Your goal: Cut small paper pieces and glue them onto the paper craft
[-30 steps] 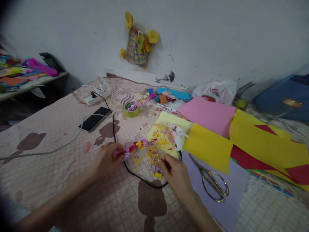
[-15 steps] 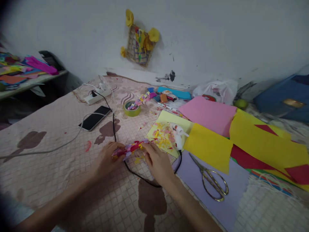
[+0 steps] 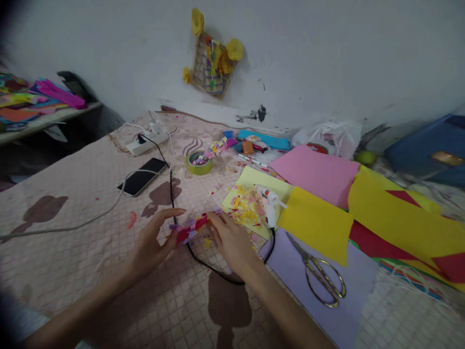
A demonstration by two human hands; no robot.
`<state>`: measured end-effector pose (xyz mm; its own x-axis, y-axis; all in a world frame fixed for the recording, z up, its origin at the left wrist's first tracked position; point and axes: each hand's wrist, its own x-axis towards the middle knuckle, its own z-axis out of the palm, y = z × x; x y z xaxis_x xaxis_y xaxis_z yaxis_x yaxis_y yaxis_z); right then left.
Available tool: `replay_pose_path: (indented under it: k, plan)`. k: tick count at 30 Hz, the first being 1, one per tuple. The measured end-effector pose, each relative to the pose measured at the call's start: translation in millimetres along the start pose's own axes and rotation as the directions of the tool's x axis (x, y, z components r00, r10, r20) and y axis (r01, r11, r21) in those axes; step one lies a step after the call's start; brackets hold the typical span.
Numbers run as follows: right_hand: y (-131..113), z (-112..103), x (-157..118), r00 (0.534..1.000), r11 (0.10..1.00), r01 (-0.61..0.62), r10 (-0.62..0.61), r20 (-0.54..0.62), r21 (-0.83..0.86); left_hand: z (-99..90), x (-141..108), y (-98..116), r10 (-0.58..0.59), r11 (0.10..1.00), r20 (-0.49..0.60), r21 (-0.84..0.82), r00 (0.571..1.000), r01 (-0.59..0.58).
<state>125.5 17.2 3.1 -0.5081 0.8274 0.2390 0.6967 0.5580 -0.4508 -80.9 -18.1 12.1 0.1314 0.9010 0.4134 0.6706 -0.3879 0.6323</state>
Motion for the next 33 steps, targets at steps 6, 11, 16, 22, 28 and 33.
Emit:
replay_pose_path:
  k: [6,11,16,22,28,33]
  plan:
    - [3,2,-1,1.0,1.0,0.017,-0.017,0.011,0.013,0.5,-3,13,0.225,0.974,-0.036,0.047,0.974,-0.223]
    - [1,-2,0,1.0,0.999,0.023,-0.024,0.02,0.036,11.6,-6,19,0.289,0.943,0.077,0.15,0.954,-0.297]
    - [0,-22,-15,0.998,0.99,0.024,-0.016,-0.059,0.136,14.3,-1,29,0.283,0.919,0.159,0.238,0.946,-0.315]
    - [32,-43,-55,0.903,0.942,-0.291,0.328,-0.277,0.165,23.7,1,35,0.236,0.862,0.311,0.371,0.921,-0.346]
    - [81,-48,-53,0.733,0.881,-0.46,0.445,-0.515,0.107,36.1,-3,38,0.224,0.749,0.422,0.501,0.878,-0.432]
    - [103,-47,-23,0.818,0.878,-0.472,0.404,-0.409,-0.076,39.2,-2,40,0.21,0.734,0.45,0.513,0.868,-0.444]
